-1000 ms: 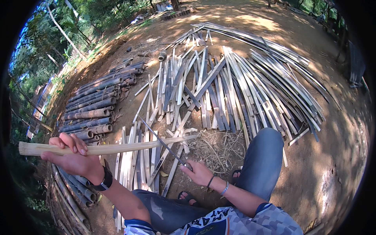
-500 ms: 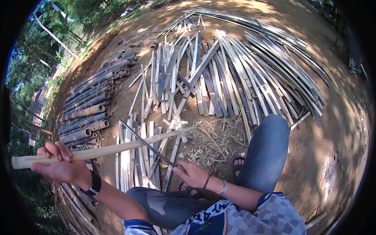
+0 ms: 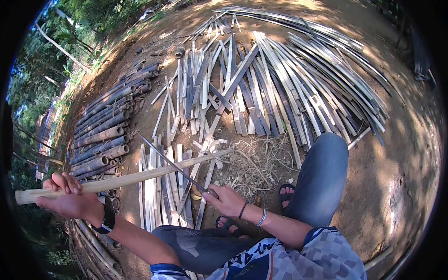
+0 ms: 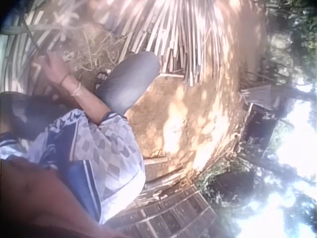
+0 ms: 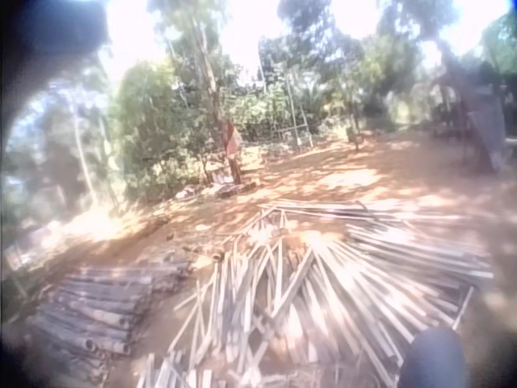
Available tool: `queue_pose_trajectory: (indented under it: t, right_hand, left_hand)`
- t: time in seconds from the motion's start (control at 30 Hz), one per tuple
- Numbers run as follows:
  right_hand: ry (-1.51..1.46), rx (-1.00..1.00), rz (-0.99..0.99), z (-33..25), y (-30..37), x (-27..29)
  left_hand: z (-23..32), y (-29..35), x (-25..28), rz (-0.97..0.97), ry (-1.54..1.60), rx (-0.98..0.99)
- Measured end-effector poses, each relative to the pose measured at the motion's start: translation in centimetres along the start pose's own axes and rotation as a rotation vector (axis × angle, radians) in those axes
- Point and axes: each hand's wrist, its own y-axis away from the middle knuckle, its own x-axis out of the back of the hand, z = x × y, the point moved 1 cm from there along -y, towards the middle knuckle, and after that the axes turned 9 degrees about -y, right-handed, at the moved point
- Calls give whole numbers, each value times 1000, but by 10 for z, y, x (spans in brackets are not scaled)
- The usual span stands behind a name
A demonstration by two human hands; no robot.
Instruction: The person shaves a thin strip of bamboo by hand using a knife while sitting in an outdoor workshop.
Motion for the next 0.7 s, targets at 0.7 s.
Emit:
queue_pose_trajectory:
  t: [0.7]
  right_hand:
    - [223, -443, 269, 135, -18, 17]
  left_hand:
    - [2, 4, -7, -34, 39, 5]
